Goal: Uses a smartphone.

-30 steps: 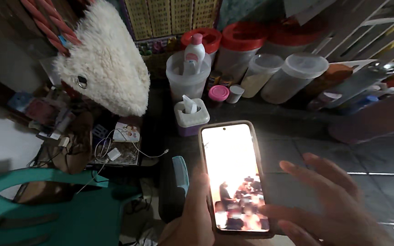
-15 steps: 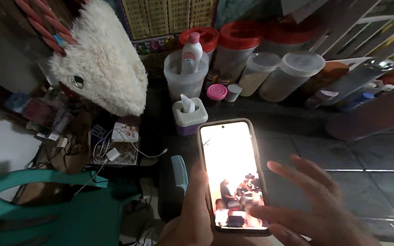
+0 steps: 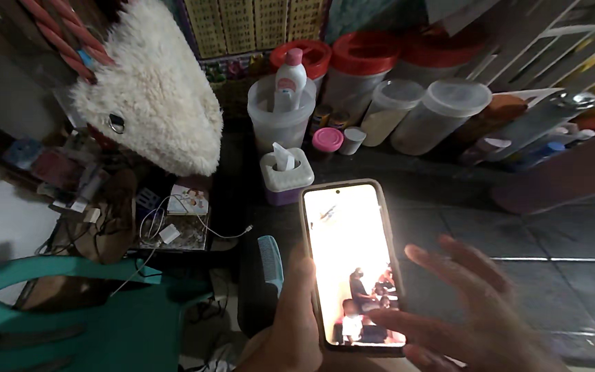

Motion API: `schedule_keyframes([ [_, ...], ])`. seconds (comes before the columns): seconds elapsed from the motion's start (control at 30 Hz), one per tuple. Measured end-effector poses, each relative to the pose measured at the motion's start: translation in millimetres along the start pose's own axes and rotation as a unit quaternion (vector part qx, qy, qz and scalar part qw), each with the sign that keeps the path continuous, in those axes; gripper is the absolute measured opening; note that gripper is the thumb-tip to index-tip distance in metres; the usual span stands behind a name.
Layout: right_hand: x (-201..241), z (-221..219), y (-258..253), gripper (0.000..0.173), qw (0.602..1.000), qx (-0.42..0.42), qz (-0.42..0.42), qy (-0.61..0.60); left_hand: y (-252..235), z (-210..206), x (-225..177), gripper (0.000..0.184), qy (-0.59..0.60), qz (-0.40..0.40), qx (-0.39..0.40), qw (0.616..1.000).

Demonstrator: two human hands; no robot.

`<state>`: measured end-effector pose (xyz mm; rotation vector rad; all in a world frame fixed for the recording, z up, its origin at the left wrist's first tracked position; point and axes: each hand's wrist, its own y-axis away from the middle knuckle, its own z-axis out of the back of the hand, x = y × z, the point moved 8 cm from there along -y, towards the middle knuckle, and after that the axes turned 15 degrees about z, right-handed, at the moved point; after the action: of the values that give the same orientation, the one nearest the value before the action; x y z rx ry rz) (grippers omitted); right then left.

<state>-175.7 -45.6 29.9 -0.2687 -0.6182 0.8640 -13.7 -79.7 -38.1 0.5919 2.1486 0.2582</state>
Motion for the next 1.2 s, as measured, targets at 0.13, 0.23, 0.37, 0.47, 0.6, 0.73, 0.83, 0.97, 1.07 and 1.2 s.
schedule_keyframes([
  [0.13,-1,1,0,0.021,1.0,0.0,-0.01,0.008,0,0,0,0.088,-0.002,-0.003,-0.002,1.0],
  [0.23,-10,7,0,0.024,0.999,-0.031,-0.021,0.027,-1,2,2,0.092,0.0,-0.005,0.008,1.0],
  [0.37,-15,4,-2,0.072,0.994,-0.032,-0.076,0.066,-3,0,5,0.087,-0.015,0.001,0.018,1.0],
  [0.47,-18,0,-2,0.069,0.993,-0.039,-0.096,0.061,-1,-2,4,0.084,-0.035,-0.003,0.011,0.999],
  [0.6,-21,1,-2,0.025,0.992,-0.097,-0.078,0.04,0,0,8,0.094,-0.008,-0.002,0.033,0.999],
  [0.73,-20,6,-1,0.006,0.99,-0.128,-0.058,0.021,0,1,11,0.095,-0.006,-0.008,0.042,0.999],
  [0.83,-24,13,4,0.013,0.987,-0.152,-0.054,0.003,1,2,12,0.095,-0.006,-0.009,0.042,0.999],
  [0.97,-25,21,10,0.033,0.985,-0.166,-0.046,-0.03,1,3,10,0.088,0.005,0.0,0.006,1.0],
  [1.07,-19,17,9,0.037,0.988,-0.148,-0.042,-0.023,2,3,10,0.088,-0.011,0.003,-0.005,1.0],
  [1.2,-7,1,4,0.034,0.995,-0.089,-0.034,0.006,4,2,7,0.087,-0.04,-0.01,0.001,0.999],
])
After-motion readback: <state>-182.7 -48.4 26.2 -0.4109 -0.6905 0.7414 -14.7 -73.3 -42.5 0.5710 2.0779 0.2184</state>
